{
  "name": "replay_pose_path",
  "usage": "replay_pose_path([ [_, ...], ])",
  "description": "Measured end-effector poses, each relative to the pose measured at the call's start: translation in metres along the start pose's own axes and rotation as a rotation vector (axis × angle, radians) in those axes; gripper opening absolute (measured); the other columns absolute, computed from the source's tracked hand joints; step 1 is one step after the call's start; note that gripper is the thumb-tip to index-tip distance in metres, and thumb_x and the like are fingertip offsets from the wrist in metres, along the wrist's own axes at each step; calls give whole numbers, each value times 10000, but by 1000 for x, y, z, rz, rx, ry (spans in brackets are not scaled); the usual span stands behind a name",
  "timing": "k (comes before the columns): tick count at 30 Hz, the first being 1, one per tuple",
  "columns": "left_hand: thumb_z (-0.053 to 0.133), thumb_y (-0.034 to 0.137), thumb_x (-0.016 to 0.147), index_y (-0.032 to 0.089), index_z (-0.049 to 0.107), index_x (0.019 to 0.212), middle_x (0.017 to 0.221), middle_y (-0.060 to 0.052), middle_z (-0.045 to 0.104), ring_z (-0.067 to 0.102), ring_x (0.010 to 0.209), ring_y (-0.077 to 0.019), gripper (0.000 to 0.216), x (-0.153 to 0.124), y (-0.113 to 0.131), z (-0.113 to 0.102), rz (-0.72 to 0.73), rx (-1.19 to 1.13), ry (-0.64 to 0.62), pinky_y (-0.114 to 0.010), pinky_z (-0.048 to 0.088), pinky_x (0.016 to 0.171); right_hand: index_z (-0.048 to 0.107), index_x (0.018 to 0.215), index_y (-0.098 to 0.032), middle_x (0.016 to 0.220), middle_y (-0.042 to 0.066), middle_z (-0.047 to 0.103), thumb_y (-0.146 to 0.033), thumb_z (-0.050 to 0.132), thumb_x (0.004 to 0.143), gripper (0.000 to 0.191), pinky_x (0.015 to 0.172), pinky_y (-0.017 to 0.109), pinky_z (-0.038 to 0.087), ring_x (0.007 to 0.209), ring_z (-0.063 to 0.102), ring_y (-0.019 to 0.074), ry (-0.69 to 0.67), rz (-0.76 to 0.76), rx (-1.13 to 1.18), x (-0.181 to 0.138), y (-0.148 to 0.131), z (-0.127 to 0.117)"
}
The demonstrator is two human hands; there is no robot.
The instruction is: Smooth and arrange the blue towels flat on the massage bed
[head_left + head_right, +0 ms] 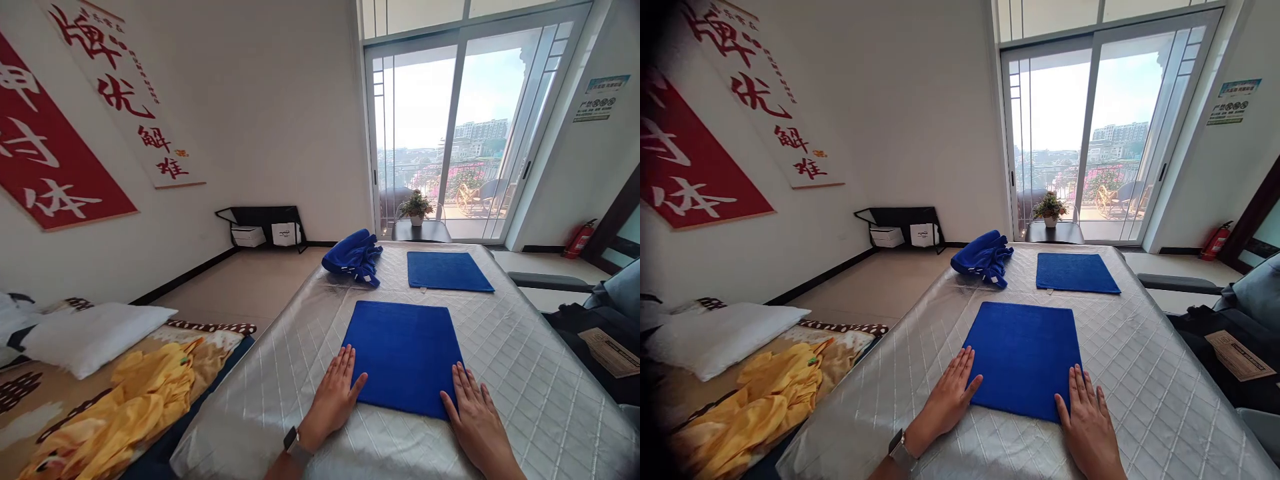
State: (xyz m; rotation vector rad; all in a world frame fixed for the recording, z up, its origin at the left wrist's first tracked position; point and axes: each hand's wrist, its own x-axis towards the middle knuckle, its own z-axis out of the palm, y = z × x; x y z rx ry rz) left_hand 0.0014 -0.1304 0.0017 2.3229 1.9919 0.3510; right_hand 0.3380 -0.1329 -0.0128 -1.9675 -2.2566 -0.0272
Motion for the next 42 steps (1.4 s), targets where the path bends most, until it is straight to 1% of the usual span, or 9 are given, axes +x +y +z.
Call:
replay_pose_path([
  [9,254,605,1019,151,116,1593,1643,-105,198,196,1513,-272,744,-2,-5,12,17,1,79,-498,292,1212,281,1564,-120,1642,73,200,-570,193,974,748,1229,500,164,1520,154,268,-109,27,-11,2,-2,-21],
  [17,254,641,1004,108,205,1581,1637,-142,200,209,1510,-284,787,-2,-2,8,-12,-20,64,-492,278,1212,218,1580,-108,1650,91,177,-548,191,998,730,1228,478,139,1526,128,253,-139,39,-22,63,-3,-48],
  [24,234,637,1007,148,225,1586,1636,-113,229,223,1506,-262,758,-2,-3,2,-20,-6,45,-466,280,1218,203,1583,-106,1657,71,162,-502,188,1004,702,1229,464,118,1527,120,244,-127,65,-16,85,7,-18],
  [28,226,653,1000,100,284,1565,1607,-163,290,262,1493,-284,792,8,-1,-7,-84,-15,15,-487,289,1210,209,1585,-122,1662,62,147,-512,189,997,705,1229,469,115,1529,110,244,-101,50,-5,85,13,-8],
  [31,208,643,1007,106,256,1573,1616,-161,269,246,1499,-285,782,23,23,-18,-24,-46,17,-491,294,1205,209,1584,-113,1662,75,151,-508,196,994,710,1231,473,103,1530,96,249,-88,38,0,86,15,-5],
  [34,168,618,1020,126,237,1581,1622,-138,271,230,1507,-256,749,47,72,-20,208,-98,-39,-450,284,1210,194,1584,-94,1659,93,159,-500,215,991,719,1228,489,111,1531,91,259,-84,19,-10,87,16,-2],
  [36,138,607,1023,114,239,1579,1623,-140,271,212,1513,-246,750,66,110,-14,355,-146,-75,-430,249,1223,199,1582,-91,1657,99,166,-486,234,991,712,1225,494,121,1529,99,264,-85,8,-32,87,17,0],
  [39,119,615,1016,77,243,1573,1626,-159,253,183,1520,-253,784,94,159,5,459,-205,-89,-422,202,1236,229,1581,-126,1659,76,158,-417,253,992,657,1224,477,132,1527,116,253,-84,-2,-61,86,19,3],
  [42,81,598,1016,73,217,1580,1632,-154,238,152,1527,-261,783,114,183,22,464,-213,-97,-449,176,1241,247,1580,-164,1661,46,149,-303,248,980,616,1224,458,139,1527,121,234,-85,8,-55,83,18,0],
])
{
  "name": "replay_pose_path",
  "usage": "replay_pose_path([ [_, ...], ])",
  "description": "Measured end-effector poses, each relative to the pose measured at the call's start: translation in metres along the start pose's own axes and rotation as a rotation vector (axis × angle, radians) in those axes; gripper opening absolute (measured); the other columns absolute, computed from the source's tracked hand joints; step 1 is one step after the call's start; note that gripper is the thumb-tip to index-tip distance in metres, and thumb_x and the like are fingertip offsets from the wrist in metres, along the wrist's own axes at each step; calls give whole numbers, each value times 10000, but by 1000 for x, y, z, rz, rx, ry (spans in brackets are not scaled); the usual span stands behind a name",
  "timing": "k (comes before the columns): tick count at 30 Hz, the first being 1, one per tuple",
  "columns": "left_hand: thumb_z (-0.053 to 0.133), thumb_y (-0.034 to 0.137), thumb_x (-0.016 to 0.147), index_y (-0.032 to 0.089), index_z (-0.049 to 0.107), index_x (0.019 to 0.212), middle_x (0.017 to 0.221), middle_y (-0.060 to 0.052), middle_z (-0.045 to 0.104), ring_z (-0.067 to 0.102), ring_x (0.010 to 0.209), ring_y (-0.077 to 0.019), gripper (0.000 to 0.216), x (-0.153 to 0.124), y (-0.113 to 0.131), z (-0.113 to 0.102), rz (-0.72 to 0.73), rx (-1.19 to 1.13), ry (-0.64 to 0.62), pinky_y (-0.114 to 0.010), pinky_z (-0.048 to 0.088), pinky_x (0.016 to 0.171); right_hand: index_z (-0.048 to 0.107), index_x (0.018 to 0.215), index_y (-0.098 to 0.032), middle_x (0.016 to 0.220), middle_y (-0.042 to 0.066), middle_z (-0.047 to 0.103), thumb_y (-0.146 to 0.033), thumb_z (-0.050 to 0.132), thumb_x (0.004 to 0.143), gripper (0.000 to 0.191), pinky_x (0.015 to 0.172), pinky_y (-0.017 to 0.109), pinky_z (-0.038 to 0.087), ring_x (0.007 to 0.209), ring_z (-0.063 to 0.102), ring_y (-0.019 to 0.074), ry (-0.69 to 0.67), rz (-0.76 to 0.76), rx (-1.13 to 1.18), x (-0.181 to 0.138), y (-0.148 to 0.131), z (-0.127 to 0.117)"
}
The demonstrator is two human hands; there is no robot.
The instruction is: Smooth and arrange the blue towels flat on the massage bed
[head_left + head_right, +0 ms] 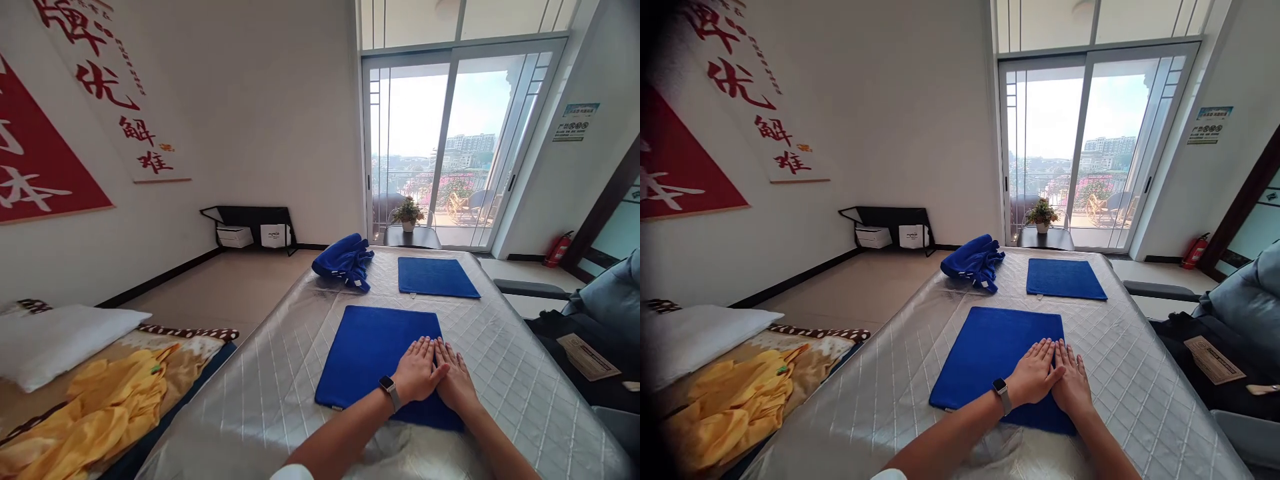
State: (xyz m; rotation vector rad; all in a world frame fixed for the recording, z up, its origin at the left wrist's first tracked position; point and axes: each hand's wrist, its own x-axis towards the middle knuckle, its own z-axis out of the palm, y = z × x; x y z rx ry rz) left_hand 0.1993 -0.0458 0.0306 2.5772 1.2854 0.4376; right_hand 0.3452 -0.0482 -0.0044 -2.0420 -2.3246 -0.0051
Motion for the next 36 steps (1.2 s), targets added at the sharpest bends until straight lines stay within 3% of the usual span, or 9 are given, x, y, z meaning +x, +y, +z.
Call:
replay_pose_path([
  [3,66,592,1014,66,222,1577,1631,-157,241,138,1530,-257,786,5,-9,6,-39,29,8,-453,174,1241,236,1581,-152,1657,49,161,-320,225,989,615,1225,461,131,1527,125,233,-20,17,15,-2,-3,-6],
  [6,84,598,1015,74,245,1572,1629,-155,254,151,1528,-251,781,-7,-33,2,-74,79,43,-449,182,1238,208,1582,-112,1655,66,158,-432,201,1004,661,1229,461,114,1527,121,238,-37,31,40,-2,-6,-13],
  [12,140,635,1009,133,253,1577,1610,-144,318,232,1508,-270,767,-49,-112,-25,-267,199,88,-489,228,1217,189,1586,-110,1657,61,146,-486,194,1003,694,1233,463,78,1532,90,234,-50,42,89,0,-7,-17],
  [16,104,645,1003,68,287,1557,1590,-191,336,262,1495,-299,821,-75,-165,-45,-439,270,149,-496,241,1210,187,1587,-115,1659,50,139,-487,190,1003,692,1234,457,66,1532,89,229,-55,49,88,-1,-8,-18],
  [19,94,649,1001,29,304,1541,1587,-216,326,282,1488,-296,849,-88,-188,-53,-500,256,161,-471,255,1207,195,1585,-111,1660,51,139,-493,183,1004,696,1235,450,64,1531,94,226,-52,55,86,-2,-8,-20],
  [29,110,677,990,60,292,1552,1578,-225,342,306,1477,-307,854,-92,-200,-48,-473,218,194,-487,254,1194,176,1589,-105,1657,79,157,-488,193,999,704,1226,482,100,1527,122,250,-32,89,38,-4,-15,-21],
  [36,107,683,984,52,312,1543,1568,-220,366,324,1469,-315,868,-92,-198,-49,-469,229,215,-494,267,1194,267,1571,-107,1647,93,201,-459,214,1009,666,1215,504,111,1519,159,277,-76,114,-31,13,-16,-33],
])
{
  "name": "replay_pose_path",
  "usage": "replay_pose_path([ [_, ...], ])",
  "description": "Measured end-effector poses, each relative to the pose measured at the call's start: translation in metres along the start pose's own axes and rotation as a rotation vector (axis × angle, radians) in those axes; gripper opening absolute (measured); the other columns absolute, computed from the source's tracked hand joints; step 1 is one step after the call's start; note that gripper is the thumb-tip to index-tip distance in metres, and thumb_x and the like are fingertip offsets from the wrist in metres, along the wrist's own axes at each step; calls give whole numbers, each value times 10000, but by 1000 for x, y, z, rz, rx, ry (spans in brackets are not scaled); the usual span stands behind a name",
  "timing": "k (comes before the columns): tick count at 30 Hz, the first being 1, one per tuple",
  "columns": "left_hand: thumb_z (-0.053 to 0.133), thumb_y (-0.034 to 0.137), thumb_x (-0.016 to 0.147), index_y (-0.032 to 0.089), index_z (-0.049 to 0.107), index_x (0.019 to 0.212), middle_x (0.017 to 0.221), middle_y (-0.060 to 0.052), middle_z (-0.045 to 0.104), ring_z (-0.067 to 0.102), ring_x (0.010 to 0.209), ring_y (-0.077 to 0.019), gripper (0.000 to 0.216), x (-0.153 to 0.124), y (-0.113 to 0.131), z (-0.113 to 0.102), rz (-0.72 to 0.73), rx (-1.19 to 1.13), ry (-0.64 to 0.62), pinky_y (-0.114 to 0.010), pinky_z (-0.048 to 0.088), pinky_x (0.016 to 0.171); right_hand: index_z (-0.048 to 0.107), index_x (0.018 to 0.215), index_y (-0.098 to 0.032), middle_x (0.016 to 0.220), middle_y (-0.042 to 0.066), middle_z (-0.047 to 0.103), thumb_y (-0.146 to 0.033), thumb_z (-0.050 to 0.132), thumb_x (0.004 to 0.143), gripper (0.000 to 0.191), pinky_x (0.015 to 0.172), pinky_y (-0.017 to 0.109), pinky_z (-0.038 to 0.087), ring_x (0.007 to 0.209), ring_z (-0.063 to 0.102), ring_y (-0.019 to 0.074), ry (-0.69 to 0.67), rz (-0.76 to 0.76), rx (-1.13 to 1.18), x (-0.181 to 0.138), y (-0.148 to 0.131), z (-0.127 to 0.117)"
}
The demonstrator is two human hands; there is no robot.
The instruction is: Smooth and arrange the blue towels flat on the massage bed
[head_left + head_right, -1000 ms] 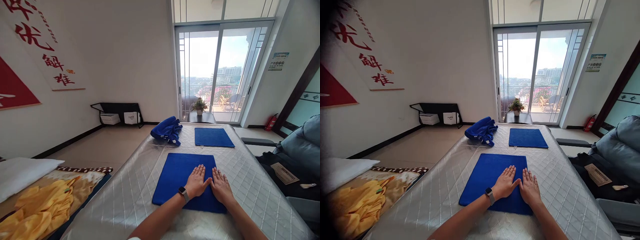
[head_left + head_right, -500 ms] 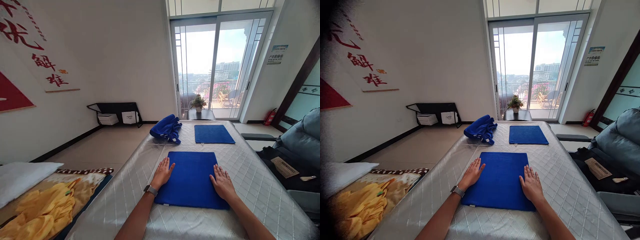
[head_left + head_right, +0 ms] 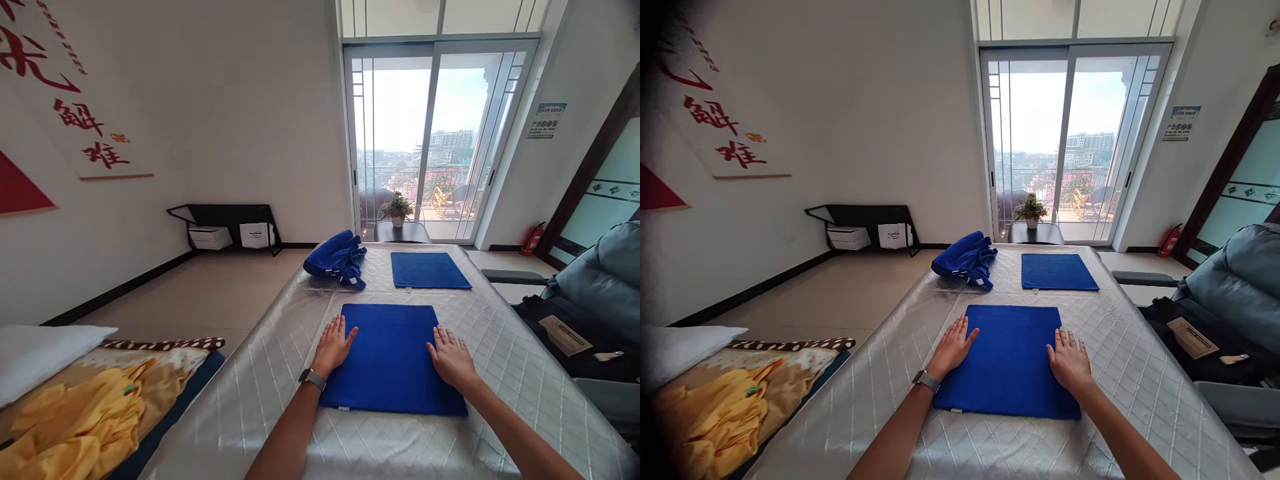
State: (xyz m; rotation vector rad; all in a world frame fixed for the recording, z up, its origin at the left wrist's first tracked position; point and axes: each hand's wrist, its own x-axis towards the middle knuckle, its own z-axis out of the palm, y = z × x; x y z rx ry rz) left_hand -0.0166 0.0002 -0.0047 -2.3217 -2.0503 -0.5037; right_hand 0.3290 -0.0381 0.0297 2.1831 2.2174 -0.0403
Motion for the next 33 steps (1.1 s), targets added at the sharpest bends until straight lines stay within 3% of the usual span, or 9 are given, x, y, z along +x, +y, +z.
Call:
replay_pose_path([
  [5,90,676,986,-7,326,1520,1578,-242,330,290,1484,-309,899,-2,3,-6,-13,-15,-18,-472,246,1209,212,1584,-104,1652,94,186,-433,187,1026,648,1219,465,102,1519,161,248,29,-27,19,32,-6,-12],
  [9,116,667,992,5,314,1528,1581,-234,330,275,1490,-305,875,-2,4,-7,-18,-12,-20,-474,249,1210,186,1587,-91,1656,101,171,-443,195,1029,660,1222,437,89,1524,135,238,39,7,55,51,-6,-3],
  [15,114,656,998,18,317,1532,1580,-212,342,287,1486,-294,856,0,2,-4,-22,25,-39,-471,256,1212,127,1596,-112,1670,62,106,-487,167,1017,691,1230,443,41,1532,79,221,26,21,122,58,0,11],
  [20,188,651,1001,81,343,1540,1541,-179,429,327,1467,-321,799,-3,15,-21,-27,96,47,-519,284,1201,128,1596,-109,1669,55,110,-491,161,1009,701,1232,444,28,1533,78,221,26,18,144,59,1,11],
  [23,173,606,1024,95,348,1538,1548,-163,425,344,1462,-289,745,-13,48,-35,102,60,37,-479,324,1188,139,1596,-109,1667,68,123,-476,172,1006,696,1231,454,30,1533,81,232,39,11,157,60,1,13],
  [27,205,607,1027,125,320,1552,1601,-125,333,279,1492,-234,722,-37,115,-44,503,4,-160,-385,294,1203,155,1596,-115,1663,74,141,-462,183,1010,682,1231,466,44,1531,99,238,58,19,162,61,1,16],
  [29,226,623,1020,142,269,1572,1618,-109,293,226,1509,-220,734,-43,148,-43,677,-16,-198,-365,242,1220,161,1595,-110,1663,79,140,-448,199,1011,675,1230,471,57,1530,104,242,65,14,143,61,2,17],
  [31,227,633,1015,128,246,1577,1625,-112,272,189,1519,-215,756,-36,177,-41,753,-40,-172,-357,202,1232,163,1595,-111,1665,76,127,-415,220,1012,660,1229,471,71,1530,103,245,63,0,111,60,3,17],
  [33,207,618,1021,102,265,1567,1625,-126,269,180,1522,-217,753,-18,200,-34,721,-60,-113,-358,194,1234,173,1595,-123,1668,62,107,-357,242,1006,637,1228,466,80,1531,98,242,51,-20,76,59,5,17],
])
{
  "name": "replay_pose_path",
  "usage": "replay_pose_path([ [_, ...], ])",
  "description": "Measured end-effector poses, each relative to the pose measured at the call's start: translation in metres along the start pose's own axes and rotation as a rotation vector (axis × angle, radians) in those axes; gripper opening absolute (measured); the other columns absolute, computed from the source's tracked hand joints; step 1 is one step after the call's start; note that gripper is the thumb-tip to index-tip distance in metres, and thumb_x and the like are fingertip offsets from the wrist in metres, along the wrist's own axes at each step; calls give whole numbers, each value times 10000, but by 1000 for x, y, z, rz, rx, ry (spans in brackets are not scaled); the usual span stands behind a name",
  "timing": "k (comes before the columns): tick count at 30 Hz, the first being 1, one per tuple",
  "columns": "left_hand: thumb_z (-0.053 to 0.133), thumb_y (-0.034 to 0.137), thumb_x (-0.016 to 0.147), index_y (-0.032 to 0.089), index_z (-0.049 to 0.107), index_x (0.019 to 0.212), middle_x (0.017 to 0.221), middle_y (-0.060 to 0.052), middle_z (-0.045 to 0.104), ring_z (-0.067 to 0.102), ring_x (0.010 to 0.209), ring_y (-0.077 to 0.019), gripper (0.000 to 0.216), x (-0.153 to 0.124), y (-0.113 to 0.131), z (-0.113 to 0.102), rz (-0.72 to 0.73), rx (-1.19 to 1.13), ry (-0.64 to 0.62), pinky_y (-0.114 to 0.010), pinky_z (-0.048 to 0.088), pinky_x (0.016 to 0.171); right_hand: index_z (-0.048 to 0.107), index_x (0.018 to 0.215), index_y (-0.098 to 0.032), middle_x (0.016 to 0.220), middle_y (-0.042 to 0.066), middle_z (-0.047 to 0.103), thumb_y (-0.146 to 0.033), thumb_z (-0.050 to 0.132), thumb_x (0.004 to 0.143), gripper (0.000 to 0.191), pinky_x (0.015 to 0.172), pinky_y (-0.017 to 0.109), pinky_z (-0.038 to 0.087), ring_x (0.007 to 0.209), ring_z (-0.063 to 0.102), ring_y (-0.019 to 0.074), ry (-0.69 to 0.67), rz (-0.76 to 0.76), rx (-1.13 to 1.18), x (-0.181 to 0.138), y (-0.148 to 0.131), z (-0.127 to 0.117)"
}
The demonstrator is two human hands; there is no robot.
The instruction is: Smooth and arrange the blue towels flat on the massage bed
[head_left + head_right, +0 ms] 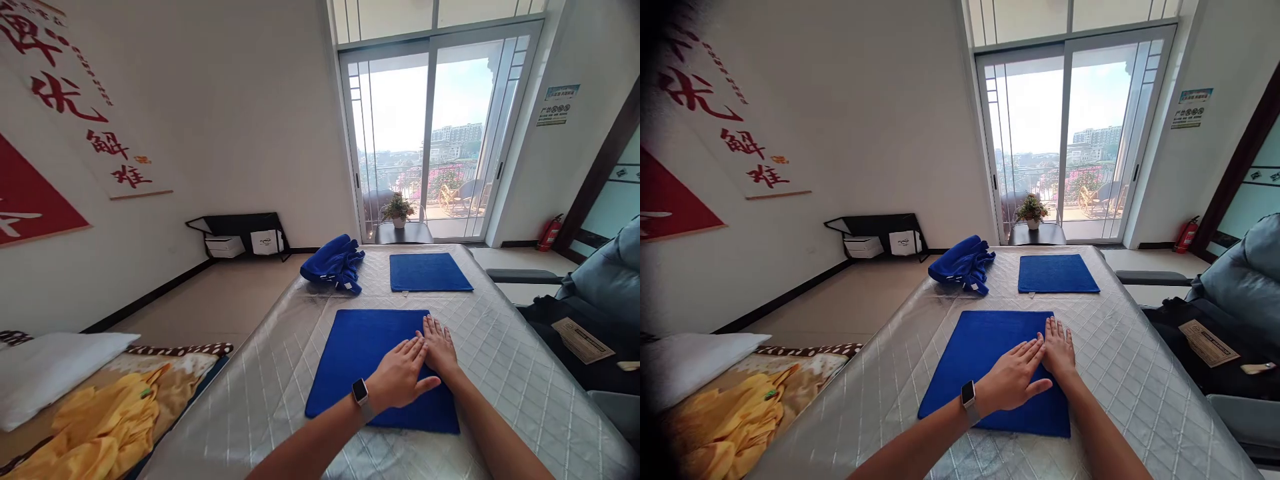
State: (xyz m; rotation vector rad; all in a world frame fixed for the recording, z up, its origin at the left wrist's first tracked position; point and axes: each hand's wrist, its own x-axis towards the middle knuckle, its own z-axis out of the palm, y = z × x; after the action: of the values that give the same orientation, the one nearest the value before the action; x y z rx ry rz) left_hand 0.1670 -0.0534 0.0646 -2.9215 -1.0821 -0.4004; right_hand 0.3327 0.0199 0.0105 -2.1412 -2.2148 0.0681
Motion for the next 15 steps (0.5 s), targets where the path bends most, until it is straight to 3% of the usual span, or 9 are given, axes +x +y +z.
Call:
replay_pose_path([
  [3,140,549,1044,65,294,1548,1609,-153,309,215,1514,-223,716,40,-11,16,-160,10,51,-386,222,1227,184,1594,-134,1670,45,96,-309,253,995,628,1230,455,84,1532,87,235,-11,-13,-28,-1,2,1],
  [6,96,537,1040,34,296,1541,1597,-172,332,241,1507,-237,738,59,-26,39,-268,-17,17,-407,231,1223,166,1596,-126,1668,46,107,-334,232,1002,632,1231,445,81,1532,84,232,-2,-3,-29,0,3,3],
  [10,76,557,1028,59,265,1561,1614,-150,303,203,1518,-232,753,52,-41,60,-294,-46,-21,-417,206,1232,169,1592,-110,1666,58,109,-401,218,1009,653,1231,454,76,1531,94,237,3,3,-14,4,3,5],
  [15,77,610,1010,97,270,1568,1625,-130,285,181,1523,-243,782,20,-73,53,-388,-28,-11,-440,192,1238,186,1588,-98,1659,77,152,-422,199,1007,666,1229,466,58,1529,113,244,25,28,21,5,0,4],
])
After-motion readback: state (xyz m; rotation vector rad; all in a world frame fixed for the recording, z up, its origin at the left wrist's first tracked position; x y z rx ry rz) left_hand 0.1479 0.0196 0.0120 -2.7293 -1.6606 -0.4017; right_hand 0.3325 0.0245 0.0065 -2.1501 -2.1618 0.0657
